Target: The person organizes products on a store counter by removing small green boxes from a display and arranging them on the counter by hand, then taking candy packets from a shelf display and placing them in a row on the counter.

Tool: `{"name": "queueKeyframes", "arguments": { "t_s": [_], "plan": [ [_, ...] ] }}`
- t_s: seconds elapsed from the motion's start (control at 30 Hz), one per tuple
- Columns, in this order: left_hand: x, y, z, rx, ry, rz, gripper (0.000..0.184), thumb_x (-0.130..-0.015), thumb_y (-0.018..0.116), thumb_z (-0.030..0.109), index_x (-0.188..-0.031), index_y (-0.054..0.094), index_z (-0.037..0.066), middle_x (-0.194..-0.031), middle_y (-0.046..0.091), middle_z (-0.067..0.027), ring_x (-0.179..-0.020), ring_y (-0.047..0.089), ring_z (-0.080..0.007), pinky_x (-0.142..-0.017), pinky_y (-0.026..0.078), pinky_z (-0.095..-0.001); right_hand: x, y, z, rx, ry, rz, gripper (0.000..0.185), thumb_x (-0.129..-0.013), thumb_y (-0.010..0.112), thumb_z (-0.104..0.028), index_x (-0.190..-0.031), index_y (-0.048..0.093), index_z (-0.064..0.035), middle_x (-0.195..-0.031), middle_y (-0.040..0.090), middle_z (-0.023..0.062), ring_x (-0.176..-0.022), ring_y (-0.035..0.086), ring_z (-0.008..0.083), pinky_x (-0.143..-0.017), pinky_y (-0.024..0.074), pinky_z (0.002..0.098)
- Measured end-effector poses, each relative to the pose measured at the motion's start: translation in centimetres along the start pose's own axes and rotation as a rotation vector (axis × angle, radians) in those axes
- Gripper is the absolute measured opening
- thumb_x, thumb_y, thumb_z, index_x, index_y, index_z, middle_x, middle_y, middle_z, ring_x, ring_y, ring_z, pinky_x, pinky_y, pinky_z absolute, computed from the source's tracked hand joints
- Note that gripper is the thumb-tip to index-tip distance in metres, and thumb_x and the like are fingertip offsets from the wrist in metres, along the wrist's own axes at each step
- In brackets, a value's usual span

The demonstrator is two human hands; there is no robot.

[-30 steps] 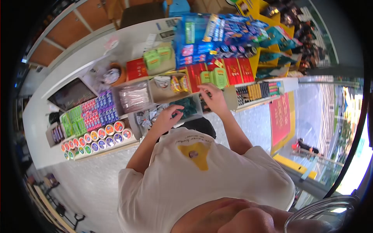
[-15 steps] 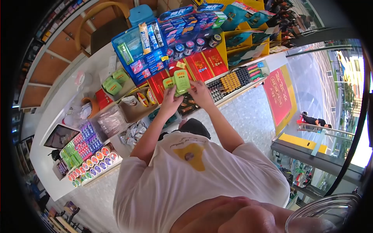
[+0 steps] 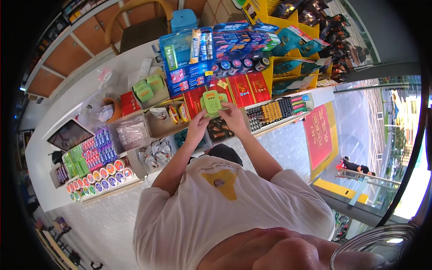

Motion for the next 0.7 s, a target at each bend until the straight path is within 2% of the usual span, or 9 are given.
{"name": "queueKeyframes", "arguments": {
  "t_s": [0.07,0.17,0.2,0.3,0.33,0.43,0.57,0.6,0.7],
  "plan": [
    [0.2,-1.1,-0.1,0.195,-0.021,0.068,0.038,-0.097,0.064,0.008,-0.132,0.058,-0.003,-0.109,0.070,-0.0080,-0.105,0.066,-0.0134,-0.092,0.050,-0.0254,0.2,1.5,0.6,-0.177,0.060,-0.045,0.040,-0.088,0.073,-0.005,-0.124,0.058,0.0013,-0.114,0.066,0.0097,-0.081,0.067,0.0160,-0.071,0.0552,0.0288],
    [0.5,-3.0,1.3,0.166,0.067,0.066,0.031,-0.094,0.068,0.008,-0.122,0.061,-0.002,-0.110,0.070,-0.0089,-0.101,0.066,-0.0128,-0.091,0.051,-0.0258,1.0,3.5,0.4,-0.339,0.115,-0.111,0.044,-0.087,0.072,-0.002,-0.128,0.055,-0.0018,-0.112,0.065,0.0062,-0.083,0.066,0.0129,-0.070,0.0541,0.0265],
    [0.5,-3.9,1.1,0.147,0.053,0.055,0.026,-0.092,0.071,0.005,-0.115,0.059,0.000,-0.110,0.069,-0.0086,-0.097,0.067,-0.0138,-0.087,0.053,-0.0270,1.3,4.2,-0.1,-0.378,0.125,-0.131,0.046,-0.087,0.072,-0.002,-0.130,0.053,-0.0029,-0.112,0.064,0.0051,-0.084,0.065,0.0119,-0.069,0.0536,0.0255],
    [2.2,-5.9,2.2,0.219,-0.022,0.040,0.030,-0.090,0.071,0.002,-0.116,0.057,0.000,-0.110,0.068,-0.0086,-0.092,0.068,-0.0151,-0.080,0.055,-0.0275,2.3,5.7,-4.1,-0.275,-0.056,-0.173,0.049,-0.087,0.071,-0.001,-0.132,0.053,-0.0060,-0.109,0.062,0.0039,-0.084,0.065,0.0111,-0.068,0.0524,0.0239],
    [2.6,-6.7,1.7,0.265,-0.026,0.053,0.034,-0.089,0.072,0.000,-0.119,0.055,0.000,-0.110,0.068,-0.0090,-0.088,0.069,-0.0164,-0.076,0.056,-0.0266,2.7,6.6,-4.3,-0.298,0.040,-0.208,0.054,-0.087,0.072,-0.002,-0.137,0.051,-0.0085,-0.107,0.060,0.0035,-0.083,0.064,0.0098,-0.066,0.0512,0.0229],
    [4.0,-9.5,2.9,0.142,0.091,0.062,0.036,-0.088,0.073,-0.001,-0.119,0.056,0.001,-0.108,0.068,-0.0093,-0.086,0.069,-0.0149,-0.075,0.055,-0.0250,2.3,8.2,-6.7,-0.182,0.060,-0.221,0.059,-0.088,0.072,-0.004,-0.142,0.048,-0.0081,-0.105,0.060,0.0033,-0.082,0.064,0.0094,-0.065,0.0507,0.0230],
    [5.9,-13.3,5.0,-0.044,0.118,0.133,0.036,-0.088,0.072,-0.001,-0.120,0.056,0.001,-0.107,0.069,-0.0092,-0.087,0.068,-0.0128,-0.076,0.054,-0.0250,1.3,10.9,-13.5,-0.041,-0.217,-0.284,0.050,-0.090,0.073,-0.008,-0.137,0.055,-0.0070,-0.100,0.060,0.0032,-0.077,0.061,0.0086,-0.066,0.0495,0.0248],
    [6.1,-14.2,5.4,-0.030,0.126,0.149,0.035,-0.088,0.072,-0.001,-0.120,0.056,0.001,-0.107,0.069,-0.0091,-0.087,0.068,-0.0123,-0.076,0.054,-0.0251,1.5,11.6,-15.8,0.124,-0.360,-0.273,0.042,-0.087,0.075,-0.006,-0.126,0.059,-0.0047,-0.098,0.060,0.0054,-0.074,0.060,0.0114,-0.067,0.0499,0.0273],
    [7.0,-17.0,7.1,-0.078,0.186,0.190,0.036,-0.091,0.069,0.002,-0.124,0.056,0.002,-0.109,0.069,-0.0088,-0.091,0.068,-0.0137,-0.079,0.054,-0.0267,1.2,14.4,-20.2,0.215,-0.513,-0.369,0.036,-0.085,0.075,-0.005,-0.117,0.060,-0.0028,-0.098,0.059,0.0078,-0.073,0.061,0.0151,-0.068,0.0507,0.0300]
  ]
}}
Point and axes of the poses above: each hand's wrist, its own x-axis away from the middle knuckle, its own y-axis out of the palm, z = x × y, the point moved 10 cm from there along -x, towards the middle knuckle
